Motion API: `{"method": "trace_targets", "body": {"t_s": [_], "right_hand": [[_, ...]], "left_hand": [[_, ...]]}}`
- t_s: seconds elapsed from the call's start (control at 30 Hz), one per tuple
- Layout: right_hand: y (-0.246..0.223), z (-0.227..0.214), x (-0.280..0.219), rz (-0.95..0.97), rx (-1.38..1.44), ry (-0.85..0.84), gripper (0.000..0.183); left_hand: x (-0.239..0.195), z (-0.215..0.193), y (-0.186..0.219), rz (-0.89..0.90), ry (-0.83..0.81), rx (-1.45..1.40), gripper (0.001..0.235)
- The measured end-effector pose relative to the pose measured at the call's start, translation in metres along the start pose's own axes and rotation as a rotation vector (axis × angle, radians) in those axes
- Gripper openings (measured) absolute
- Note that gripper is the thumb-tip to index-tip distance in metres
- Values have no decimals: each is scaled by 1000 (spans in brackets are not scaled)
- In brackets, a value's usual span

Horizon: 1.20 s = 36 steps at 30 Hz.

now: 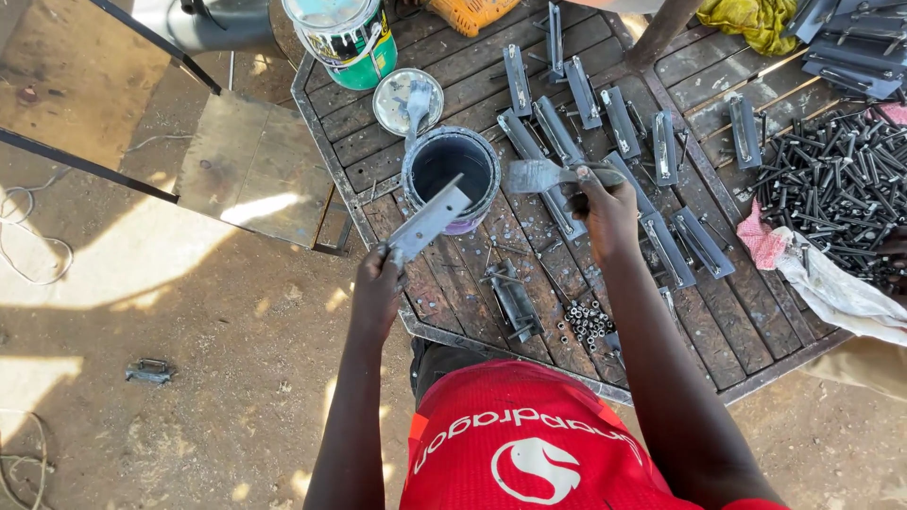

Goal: Painting small metal fabrication parts with black paint using a brush

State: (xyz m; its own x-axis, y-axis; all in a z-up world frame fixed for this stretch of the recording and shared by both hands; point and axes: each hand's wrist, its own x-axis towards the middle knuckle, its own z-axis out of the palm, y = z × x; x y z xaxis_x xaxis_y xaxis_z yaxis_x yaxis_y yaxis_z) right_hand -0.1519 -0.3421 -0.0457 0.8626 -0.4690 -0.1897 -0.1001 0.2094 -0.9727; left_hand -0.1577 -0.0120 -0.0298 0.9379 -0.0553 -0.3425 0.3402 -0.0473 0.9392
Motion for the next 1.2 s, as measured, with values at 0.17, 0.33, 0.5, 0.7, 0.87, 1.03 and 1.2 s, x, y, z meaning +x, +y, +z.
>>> {"method": "trace_targets", "body": {"t_s": [0.17,0.33,0.5,0.7,0.87,1.03,1.2], "right_hand": [[-12,45,21,-187,-287,-144,17],[-19,109,41,-227,-813,-407,21],[6,151,66,-153,-1143,-623,41],[57,149,94,-149,-1283,-550,37],[22,110,74,-151,-862,-301,20],[18,65,70,-11,-185,-70,22],[-8,59,49,186,128,-10,18]], "left_hand": [[2,-29,-21,101,153,202,20],[-1,-43,-15,213,338,282,19],[2,-57,-18,265,533,348,15],[4,-75,-24,180,481,282,17],[19,-59,-16,90,384,75,19],[57,-39,-53,48,232,-170,14],[81,-1,-54,50,79,-242,18]]}}
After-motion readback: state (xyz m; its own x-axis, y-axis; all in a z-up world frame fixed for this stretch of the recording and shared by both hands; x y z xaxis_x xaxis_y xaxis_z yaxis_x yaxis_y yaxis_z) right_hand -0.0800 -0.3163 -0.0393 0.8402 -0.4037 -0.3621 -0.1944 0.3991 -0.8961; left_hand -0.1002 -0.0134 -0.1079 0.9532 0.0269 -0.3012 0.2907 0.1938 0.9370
